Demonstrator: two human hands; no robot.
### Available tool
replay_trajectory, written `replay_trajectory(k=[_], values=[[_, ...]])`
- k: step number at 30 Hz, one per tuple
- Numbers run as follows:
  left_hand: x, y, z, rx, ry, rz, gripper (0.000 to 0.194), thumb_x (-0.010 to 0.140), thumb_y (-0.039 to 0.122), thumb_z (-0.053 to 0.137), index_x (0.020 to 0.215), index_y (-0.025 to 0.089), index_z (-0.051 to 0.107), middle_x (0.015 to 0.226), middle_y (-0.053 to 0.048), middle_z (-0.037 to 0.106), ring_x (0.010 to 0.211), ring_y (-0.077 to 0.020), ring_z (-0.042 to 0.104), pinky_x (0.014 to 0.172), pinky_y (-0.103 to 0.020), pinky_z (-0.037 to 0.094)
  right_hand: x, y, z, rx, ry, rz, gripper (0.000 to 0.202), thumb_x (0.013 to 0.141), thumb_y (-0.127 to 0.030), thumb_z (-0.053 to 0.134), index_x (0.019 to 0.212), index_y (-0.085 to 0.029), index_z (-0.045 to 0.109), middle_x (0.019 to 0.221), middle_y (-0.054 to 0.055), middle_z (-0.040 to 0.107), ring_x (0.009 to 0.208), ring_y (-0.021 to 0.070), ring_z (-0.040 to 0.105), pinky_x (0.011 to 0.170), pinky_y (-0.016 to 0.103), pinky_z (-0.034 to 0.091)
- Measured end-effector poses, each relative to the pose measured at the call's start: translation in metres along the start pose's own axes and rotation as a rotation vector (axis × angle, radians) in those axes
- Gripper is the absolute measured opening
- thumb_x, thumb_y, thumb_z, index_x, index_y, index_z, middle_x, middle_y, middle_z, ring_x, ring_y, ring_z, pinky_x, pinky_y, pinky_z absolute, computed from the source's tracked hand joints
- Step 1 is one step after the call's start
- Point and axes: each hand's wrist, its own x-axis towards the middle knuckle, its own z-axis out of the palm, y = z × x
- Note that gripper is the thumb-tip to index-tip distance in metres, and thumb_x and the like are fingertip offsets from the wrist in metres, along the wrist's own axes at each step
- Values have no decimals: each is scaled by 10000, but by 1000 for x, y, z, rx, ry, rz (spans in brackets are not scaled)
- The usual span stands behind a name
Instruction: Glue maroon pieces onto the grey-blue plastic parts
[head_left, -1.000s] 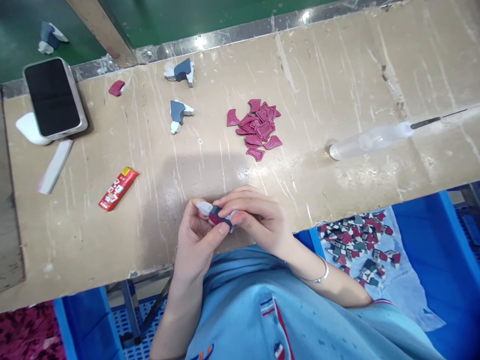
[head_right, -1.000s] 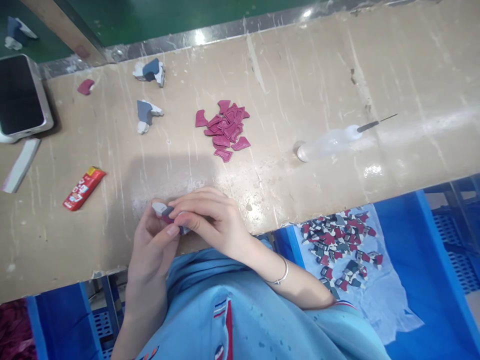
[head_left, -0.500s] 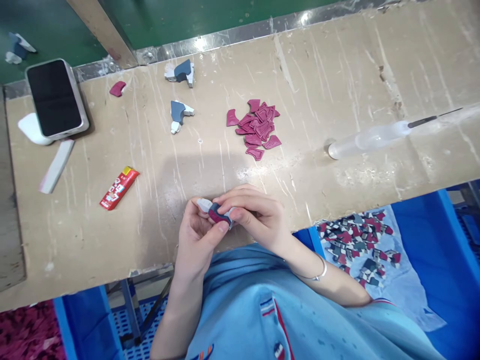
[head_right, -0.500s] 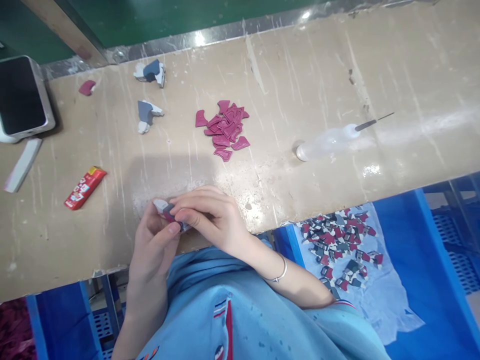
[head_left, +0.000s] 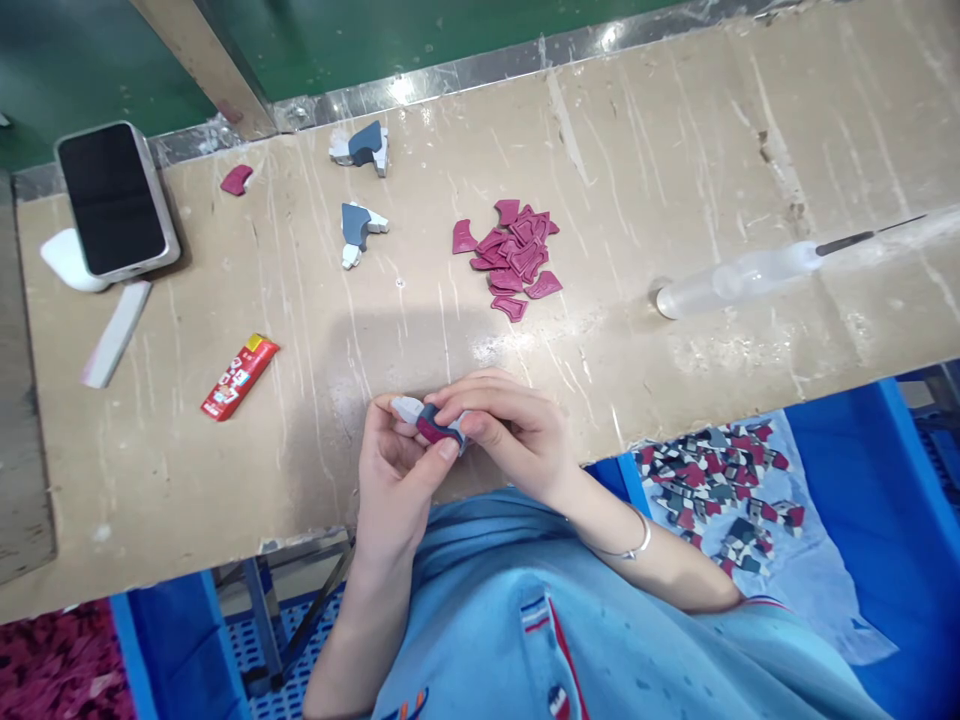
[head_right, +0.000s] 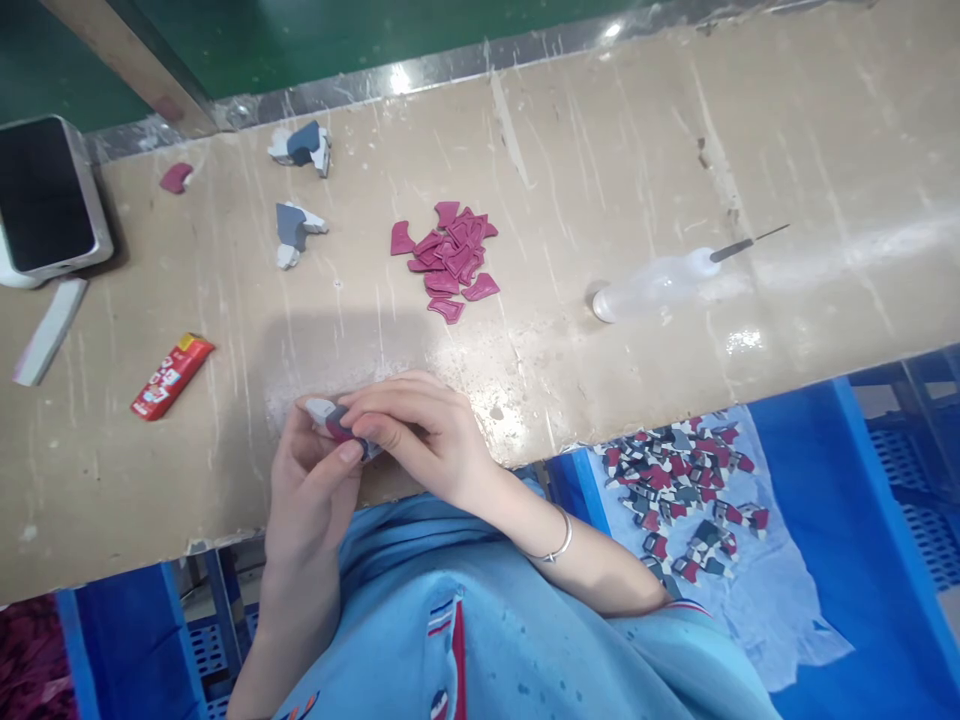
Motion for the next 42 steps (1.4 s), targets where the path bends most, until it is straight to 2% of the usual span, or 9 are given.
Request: replay_trajectory(k=[17,21,25,28,30,33,35,38,42], values=[[2,-8,-1,-8,41,15,559,620,425,1070,834,217,597,704,76,638,625,-73,614,613,-152,560,0,4,2,-59,2,-57,371,1142,-447,572,981,-211,810,1038,75,893,1047,207,855,948,354,652],[1,-6,-9,-3,29,-9,538,652,392,1050,882,224,594,721,80,650,625,-78,637,628,-167,576,-1,2,0,-29,-44,-36,290,1131,-397,610,1041,-223,823,1090,83,889,1084,229,845,983,388,650],[-2,-4,-21,155,-20,-67,533,736,401,1000,1009,261,564,795,52,735,650,-128,728,625,-204,615,1,-10,-3,46,-77,62,277,1131,-393,607,1072,-218,814,1128,113,877,1109,228,828,1027,395,636],[-3,-7,-19,310,114,59,531,799,436,942,1105,298,531,950,16,801,825,-186,830,768,-271,686,7,-12,-6,139,-97,199,356,1068,-472,700,1319,-225,751,1245,131,839,1151,234,808,1009,393,647],[-3,-8,-15,433,151,118,505,809,443,906,1101,310,517,994,1,820,909,-221,854,803,-309,697,14,-9,-10,88,-140,171,489,994,-481,794,1411,-237,717,1267,130,820,1178,251,786,1046,424,631],[0,-6,-11,614,133,143,475,799,447,862,1083,313,505,927,-7,830,844,-262,859,713,-349,686,23,-5,-16,-27,-205,59,334,959,-421,837,1237,-237,819,1227,130,821,1160,259,773,1085,444,604],[4,-6,-12,676,117,157,464,797,465,831,1077,309,496,915,-22,838,828,-285,861,707,-385,682,25,-3,-18,9,-195,83,273,964,-454,830,1116,-228,855,1153,127,828,1082,245,785,1002,407,634],[8,-7,-15,738,112,184,447,811,500,787,1080,306,487,989,-61,855,896,-314,869,771,-442,692,23,0,-18,58,-139,168,352,952,-547,828,1071,-219,869,1044,114,817,975,226,781,895,366,648],[9,-5,-12,704,124,224,493,802,472,840,1106,311,487,1047,-64,857,986,-310,867,838,-429,704,21,3,-15,79,-56,217,389,904,-579,870,1032,-211,872,989,100,801,942,226,767,888,366,640]])
